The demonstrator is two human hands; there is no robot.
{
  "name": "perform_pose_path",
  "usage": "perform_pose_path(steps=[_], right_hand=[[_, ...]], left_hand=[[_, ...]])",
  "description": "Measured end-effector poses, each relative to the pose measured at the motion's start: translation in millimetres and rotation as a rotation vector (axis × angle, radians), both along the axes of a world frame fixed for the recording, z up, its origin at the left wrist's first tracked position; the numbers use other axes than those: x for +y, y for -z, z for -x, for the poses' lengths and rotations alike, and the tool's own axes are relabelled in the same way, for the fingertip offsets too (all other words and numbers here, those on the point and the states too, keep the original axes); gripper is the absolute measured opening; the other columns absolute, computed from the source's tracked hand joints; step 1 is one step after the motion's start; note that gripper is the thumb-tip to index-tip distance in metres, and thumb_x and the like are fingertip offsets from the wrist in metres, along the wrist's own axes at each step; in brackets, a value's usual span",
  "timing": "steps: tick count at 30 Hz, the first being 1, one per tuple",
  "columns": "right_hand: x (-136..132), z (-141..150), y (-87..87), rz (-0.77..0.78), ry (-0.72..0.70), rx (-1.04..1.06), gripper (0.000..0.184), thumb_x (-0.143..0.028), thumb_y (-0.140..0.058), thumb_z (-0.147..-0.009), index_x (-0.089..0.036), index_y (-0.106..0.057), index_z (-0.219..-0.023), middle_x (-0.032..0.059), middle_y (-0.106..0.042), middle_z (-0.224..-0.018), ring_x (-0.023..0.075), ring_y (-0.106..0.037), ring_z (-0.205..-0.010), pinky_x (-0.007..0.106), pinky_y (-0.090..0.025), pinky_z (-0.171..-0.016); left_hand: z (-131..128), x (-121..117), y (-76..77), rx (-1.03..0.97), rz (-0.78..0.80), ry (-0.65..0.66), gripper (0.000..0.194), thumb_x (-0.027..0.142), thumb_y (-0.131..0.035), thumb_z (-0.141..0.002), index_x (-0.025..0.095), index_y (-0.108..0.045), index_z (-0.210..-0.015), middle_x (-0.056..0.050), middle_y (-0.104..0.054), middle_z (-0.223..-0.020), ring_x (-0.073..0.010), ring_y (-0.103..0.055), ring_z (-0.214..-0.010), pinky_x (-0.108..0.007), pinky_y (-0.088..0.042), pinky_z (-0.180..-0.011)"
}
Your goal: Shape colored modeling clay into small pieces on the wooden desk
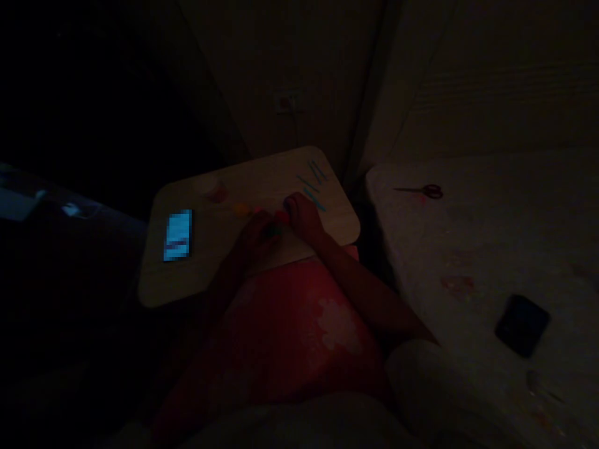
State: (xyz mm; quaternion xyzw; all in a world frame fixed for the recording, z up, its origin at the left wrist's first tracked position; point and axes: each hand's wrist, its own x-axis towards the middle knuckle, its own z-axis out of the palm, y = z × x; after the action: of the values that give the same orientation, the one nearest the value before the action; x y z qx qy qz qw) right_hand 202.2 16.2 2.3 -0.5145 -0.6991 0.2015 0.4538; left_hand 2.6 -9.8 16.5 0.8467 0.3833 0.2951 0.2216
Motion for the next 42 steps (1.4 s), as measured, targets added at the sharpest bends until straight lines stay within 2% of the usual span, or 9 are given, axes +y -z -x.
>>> perform_pose_path(steps=[5, 11, 14, 21, 24, 29, 35, 38, 42], right_hand=[[-1, 0, 2.5, 0.022, -0.112, 0.118, 0.039, -0.053, -0.036, -0.106, -0.021, -0.058, -0.105, 0.0081, -0.066, -0.094, 0.0211, -0.06, -0.085, 0.033, -0.047, -0.078], [1, 0, 2.5, 0.019, -0.297, 0.211, 0.032, -0.049, -0.055, -0.097, -0.021, -0.063, -0.111, 0.0067, -0.072, -0.102, 0.0208, -0.065, -0.09, 0.034, -0.052, -0.082], [0, -1, 0.9, 0.043, -0.331, 0.212, 0.031, -0.048, -0.059, -0.096, -0.021, -0.064, -0.111, 0.0065, -0.073, -0.103, 0.0212, -0.067, -0.092, 0.034, -0.052, -0.085], [2, 1, 3.4, 0.082, -0.303, 0.317, 0.039, -0.057, -0.049, -0.101, -0.02, -0.064, -0.1, 0.0045, -0.07, -0.087, 0.0178, -0.064, -0.077, 0.032, -0.051, -0.075], [4, 1, 7.3, 0.069, -0.262, 0.35, 0.042, -0.061, -0.049, -0.1, -0.021, -0.064, -0.1, 0.005, -0.069, -0.091, 0.0175, -0.062, -0.078, 0.031, -0.051, -0.073], [6, -1, 9.4, 0.081, -0.264, 0.392, 0.042, -0.061, -0.052, -0.099, -0.023, -0.065, -0.109, 0.004, -0.067, -0.092, 0.0163, -0.06, -0.073, 0.031, -0.05, -0.068], [10, -2, 14.6, 0.112, -0.26, 0.446, 0.046, -0.068, -0.049, -0.097, -0.024, -0.064, -0.097, 0.0045, -0.067, -0.092, 0.0165, -0.061, -0.077, 0.03, -0.051, -0.071], [10, -1, 15.6, 0.15, -0.278, 0.511, 0.046, -0.069, -0.05, -0.096, -0.025, -0.062, -0.103, 0.005, -0.069, -0.097, 0.0154, -0.06, -0.074, 0.029, -0.049, -0.067], [9, -3, 10.8, 0.142, -0.262, 0.456, 0.045, -0.066, -0.052, -0.097, -0.023, -0.063, -0.101, 0.0033, -0.066, -0.086, 0.0153, -0.056, -0.068, 0.03, -0.046, -0.065]], left_hand=[[-2, 4, 5.8, -0.159, -0.003, -0.195, 0.034, 0.039, -0.069, -0.09, 0.021, -0.054, -0.115, -0.006, -0.061, -0.107, -0.0197, -0.058, -0.093, -0.034, -0.051, -0.086], [-2, 4, 4.4, -0.107, -0.076, -0.079, 0.04, 0.041, -0.072, -0.089, 0.021, -0.058, -0.121, -0.009, -0.063, -0.116, -0.0232, -0.06, -0.104, -0.039, -0.05, -0.093], [-2, 3, 3.0, -0.118, -0.072, -0.097, 0.036, 0.039, -0.071, -0.088, 0.021, -0.061, -0.117, -0.008, -0.066, -0.114, -0.0227, -0.062, -0.102, -0.038, -0.051, -0.092], [-1, 3, 1.6, -0.193, -0.054, -0.147, 0.018, 0.026, -0.064, -0.087, 0.019, -0.064, -0.103, -0.005, -0.068, -0.099, -0.0198, -0.062, -0.091, -0.033, -0.05, -0.085], [0, 3, -0.2, -0.248, -0.051, -0.153, 0.014, 0.025, -0.062, -0.088, 0.019, -0.064, -0.101, -0.005, -0.066, -0.098, -0.0199, -0.062, -0.092, -0.033, -0.05, -0.085], [3, 6, 3.5, -0.339, -0.079, -0.23, 0.019, 0.033, -0.06, -0.094, 0.021, -0.063, -0.108, -0.006, -0.064, -0.104, -0.0211, -0.06, -0.097, -0.035, -0.049, -0.088], [7, 13, 15.1, -0.443, -0.057, -0.264, 0.021, 0.044, -0.055, -0.1, 0.023, -0.06, -0.1, -0.005, -0.06, -0.098, -0.0199, -0.059, -0.092, -0.035, -0.049, -0.088], [7, 14, 14.2, -0.461, -0.055, -0.278, 0.025, 0.047, -0.053, -0.101, 0.023, -0.061, -0.1, -0.006, -0.061, -0.099, -0.0207, -0.059, -0.093, -0.037, -0.049, -0.091], [5, 12, 8.9, -0.492, -0.041, -0.276, 0.031, 0.051, -0.054, -0.1, 0.022, -0.063, -0.095, -0.007, -0.065, -0.098, -0.0213, -0.062, -0.094, -0.036, -0.05, -0.09]])
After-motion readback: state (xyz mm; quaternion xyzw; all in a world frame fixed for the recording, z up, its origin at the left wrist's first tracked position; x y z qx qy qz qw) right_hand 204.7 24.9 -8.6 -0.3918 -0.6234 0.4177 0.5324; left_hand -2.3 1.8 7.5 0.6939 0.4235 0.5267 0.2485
